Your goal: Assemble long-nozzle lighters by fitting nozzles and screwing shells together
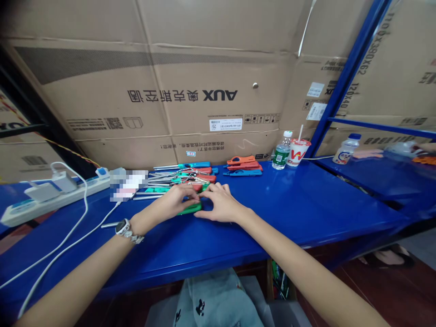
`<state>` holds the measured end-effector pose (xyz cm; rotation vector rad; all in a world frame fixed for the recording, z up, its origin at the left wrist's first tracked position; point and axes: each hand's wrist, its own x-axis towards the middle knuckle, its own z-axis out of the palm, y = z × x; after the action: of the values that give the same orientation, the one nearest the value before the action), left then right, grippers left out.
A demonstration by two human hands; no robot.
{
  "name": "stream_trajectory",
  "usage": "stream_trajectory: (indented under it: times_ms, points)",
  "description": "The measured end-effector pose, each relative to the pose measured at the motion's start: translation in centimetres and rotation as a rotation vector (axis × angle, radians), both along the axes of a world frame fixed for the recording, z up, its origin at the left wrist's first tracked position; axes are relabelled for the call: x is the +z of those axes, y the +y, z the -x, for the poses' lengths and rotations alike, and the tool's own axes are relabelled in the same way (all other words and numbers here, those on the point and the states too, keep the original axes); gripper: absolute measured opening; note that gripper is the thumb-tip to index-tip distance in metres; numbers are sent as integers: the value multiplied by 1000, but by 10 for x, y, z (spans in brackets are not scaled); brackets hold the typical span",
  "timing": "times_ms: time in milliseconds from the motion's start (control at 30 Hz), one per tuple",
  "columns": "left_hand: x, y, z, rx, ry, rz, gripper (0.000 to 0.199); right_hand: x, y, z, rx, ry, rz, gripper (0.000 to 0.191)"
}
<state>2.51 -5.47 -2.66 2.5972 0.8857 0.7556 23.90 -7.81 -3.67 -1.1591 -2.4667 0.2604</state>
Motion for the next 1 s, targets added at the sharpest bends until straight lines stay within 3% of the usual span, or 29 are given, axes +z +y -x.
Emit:
stream_trajectory:
  times_ms: [267,567,833,1000]
  points:
    - [6,-4,4,22,-65,32,14,-5,4,2,21,94,54,35]
    - [26,-10,14,91,-220,112,17,-7,0,0,-12,258,88,26]
    - [3,9,49,243,-75,12,14,-7,0,-6,-1,108,85,30]
    - [-10,16,54,279,9,-10,14,-8,-2,-5,12,27,30,29]
